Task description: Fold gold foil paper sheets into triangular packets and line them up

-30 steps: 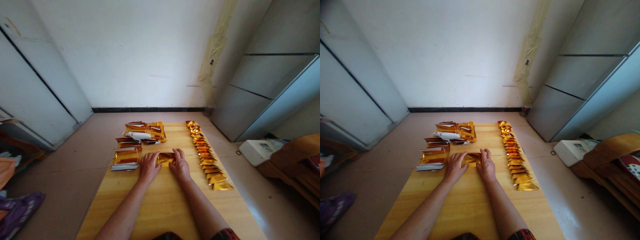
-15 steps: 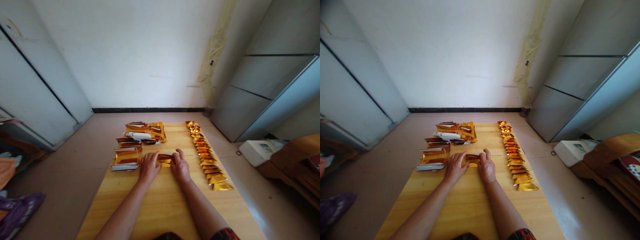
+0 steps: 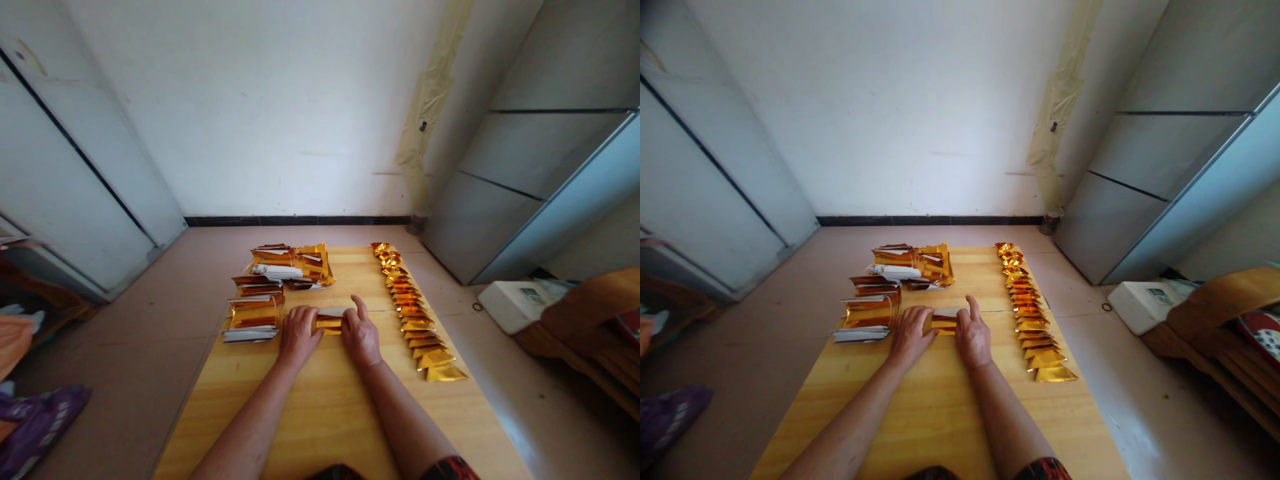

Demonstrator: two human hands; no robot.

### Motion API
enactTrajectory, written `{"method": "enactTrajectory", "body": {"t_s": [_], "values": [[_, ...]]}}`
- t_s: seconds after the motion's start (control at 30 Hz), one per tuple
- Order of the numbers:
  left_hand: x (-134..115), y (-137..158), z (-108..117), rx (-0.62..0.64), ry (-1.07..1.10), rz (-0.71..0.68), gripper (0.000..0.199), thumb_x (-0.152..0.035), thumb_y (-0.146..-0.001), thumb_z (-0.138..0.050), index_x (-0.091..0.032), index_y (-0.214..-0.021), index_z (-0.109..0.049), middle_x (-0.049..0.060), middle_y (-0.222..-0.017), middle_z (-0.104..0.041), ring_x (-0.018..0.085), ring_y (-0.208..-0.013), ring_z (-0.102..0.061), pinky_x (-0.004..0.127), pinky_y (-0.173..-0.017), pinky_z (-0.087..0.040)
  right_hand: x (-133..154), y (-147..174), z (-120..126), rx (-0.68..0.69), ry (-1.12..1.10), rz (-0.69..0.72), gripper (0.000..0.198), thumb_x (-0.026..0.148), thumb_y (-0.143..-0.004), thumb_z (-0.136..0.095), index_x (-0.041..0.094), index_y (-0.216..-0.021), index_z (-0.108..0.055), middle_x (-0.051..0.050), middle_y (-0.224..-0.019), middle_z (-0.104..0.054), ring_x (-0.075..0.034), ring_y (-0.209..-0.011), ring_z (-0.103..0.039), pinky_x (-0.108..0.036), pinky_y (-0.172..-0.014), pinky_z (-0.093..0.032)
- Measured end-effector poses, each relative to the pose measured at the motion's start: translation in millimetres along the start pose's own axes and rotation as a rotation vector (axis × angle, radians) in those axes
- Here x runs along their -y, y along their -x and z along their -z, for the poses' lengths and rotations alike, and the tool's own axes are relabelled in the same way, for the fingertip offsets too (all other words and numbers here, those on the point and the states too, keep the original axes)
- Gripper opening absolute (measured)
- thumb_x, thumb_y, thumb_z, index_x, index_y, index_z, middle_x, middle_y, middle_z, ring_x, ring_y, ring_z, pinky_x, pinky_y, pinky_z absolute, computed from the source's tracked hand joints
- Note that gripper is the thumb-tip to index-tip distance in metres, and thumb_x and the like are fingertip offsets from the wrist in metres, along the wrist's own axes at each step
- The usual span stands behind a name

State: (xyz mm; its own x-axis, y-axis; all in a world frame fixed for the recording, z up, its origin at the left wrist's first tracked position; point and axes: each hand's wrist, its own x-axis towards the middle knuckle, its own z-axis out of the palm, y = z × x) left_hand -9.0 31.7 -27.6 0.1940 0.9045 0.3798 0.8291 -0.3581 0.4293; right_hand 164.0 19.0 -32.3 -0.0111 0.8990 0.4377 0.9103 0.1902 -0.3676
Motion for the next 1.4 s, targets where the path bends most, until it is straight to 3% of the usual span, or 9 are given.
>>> {"method": "enactTrajectory", "body": {"t_s": [0.27, 0.37, 0.53, 0.77, 0.93, 1.03, 1.17, 1.4], "values": [[-1.2, -0.5, 2.3, 0.003, 0.011, -0.024, 0.026, -0.015, -0.07, -0.066, -0.021, -0.093, -0.055, 0.005, -0.101, -0.06, 0.024, -0.1, -0.05, 0.038, -0.086, -0.041, 0.8, -0.4, 2.4, 0.046, 0.033, -0.039, 0.013, 0.016, -0.085, -0.047, 0.02, -0.091, -0.057, -0.008, -0.136, -0.045, -0.011, -0.076, -0.061, -0.019, -0.056, -0.041], [-1.4, -0.9, 3.4, 0.019, 0.0, -0.038, 0.02, -0.016, -0.071, -0.065, -0.021, -0.088, -0.056, 0.005, -0.1, -0.06, 0.023, -0.1, -0.05, 0.037, -0.085, -0.041, 1.2, -2.0, 6.9, 0.05, 0.042, -0.051, 0.018, 0.016, -0.082, -0.049, 0.022, -0.095, -0.06, -0.006, -0.122, -0.054, -0.013, -0.079, -0.058, -0.02, -0.058, -0.041], [-3.0, -0.1, 3.9, 0.028, -0.011, -0.06, 0.018, -0.017, -0.073, -0.064, -0.022, -0.09, -0.06, 0.006, -0.101, -0.061, 0.023, -0.101, -0.05, 0.037, -0.086, -0.04, 1.3, -5.0, 16.5, 0.059, 0.049, 0.039, 0.013, 0.012, -0.074, -0.056, 0.022, -0.08, -0.063, -0.005, -0.091, -0.059, -0.019, -0.088, -0.049, -0.027, -0.074, -0.038], [-2.8, 2.7, 5.2, 0.069, 0.011, -0.061, 0.037, -0.01, -0.069, -0.061, -0.024, -0.104, -0.061, 0.004, -0.097, -0.065, 0.023, -0.097, -0.054, 0.038, -0.085, -0.037, -0.8, -5.7, 16.3, 0.058, -0.073, 0.118, 0.029, 0.0, -0.062, -0.044, 0.019, -0.079, -0.057, -0.005, -0.09, -0.061, -0.018, -0.085, -0.049, -0.029, -0.077, -0.034], [-2.0, 2.7, 6.5, 0.068, 0.021, -0.074, 0.03, -0.007, -0.072, -0.055, -0.023, -0.096, -0.064, 0.003, -0.086, -0.066, 0.02, -0.088, -0.056, 0.035, -0.078, -0.037, -2.9, -3.6, 10.2, 0.081, -0.175, 0.179, 0.037, 0.0, -0.055, -0.038, 0.019, -0.081, -0.057, -0.004, -0.082, -0.063, -0.018, -0.081, -0.053, -0.029, -0.078, -0.037], [0.4, 2.5, 5.3, 0.083, 0.011, -0.076, 0.027, -0.003, -0.068, -0.054, -0.022, -0.084, -0.065, 0.004, -0.084, -0.065, 0.021, -0.088, -0.055, 0.035, -0.076, -0.038, -4.5, -0.5, 10.6, 0.106, -0.186, 0.185, 0.041, 0.001, -0.055, -0.039, 0.019, -0.086, -0.059, -0.004, -0.081, -0.063, -0.019, -0.083, -0.054, -0.029, -0.079, -0.039], [4.3, 2.7, 2.5, 0.098, 0.061, -0.076, 0.035, 0.001, -0.062, -0.051, -0.022, -0.084, -0.065, 0.005, -0.085, -0.064, 0.022, -0.09, -0.054, 0.034, -0.077, -0.04, -7.4, 5.0, 16.1, 0.147, -0.195, 0.248, 0.045, 0.002, -0.058, -0.042, 0.019, -0.096, -0.06, -0.005, -0.086, -0.065, -0.019, -0.086, -0.056, -0.031, -0.081, -0.04], [4.6, 4.6, 1.7, 0.096, 0.125, -0.078, 0.04, 0.005, -0.056, -0.045, -0.021, -0.081, -0.062, 0.003, -0.083, -0.065, 0.019, -0.086, -0.057, 0.032, -0.077, -0.042, -12.8, 12.9, 24.7, 0.159, -0.232, 0.334, 0.031, 0.003, -0.068, -0.044, 0.02, -0.087, -0.062, -0.005, -0.087, -0.067, -0.018, -0.086, -0.057, -0.03, -0.082, -0.041]]}}
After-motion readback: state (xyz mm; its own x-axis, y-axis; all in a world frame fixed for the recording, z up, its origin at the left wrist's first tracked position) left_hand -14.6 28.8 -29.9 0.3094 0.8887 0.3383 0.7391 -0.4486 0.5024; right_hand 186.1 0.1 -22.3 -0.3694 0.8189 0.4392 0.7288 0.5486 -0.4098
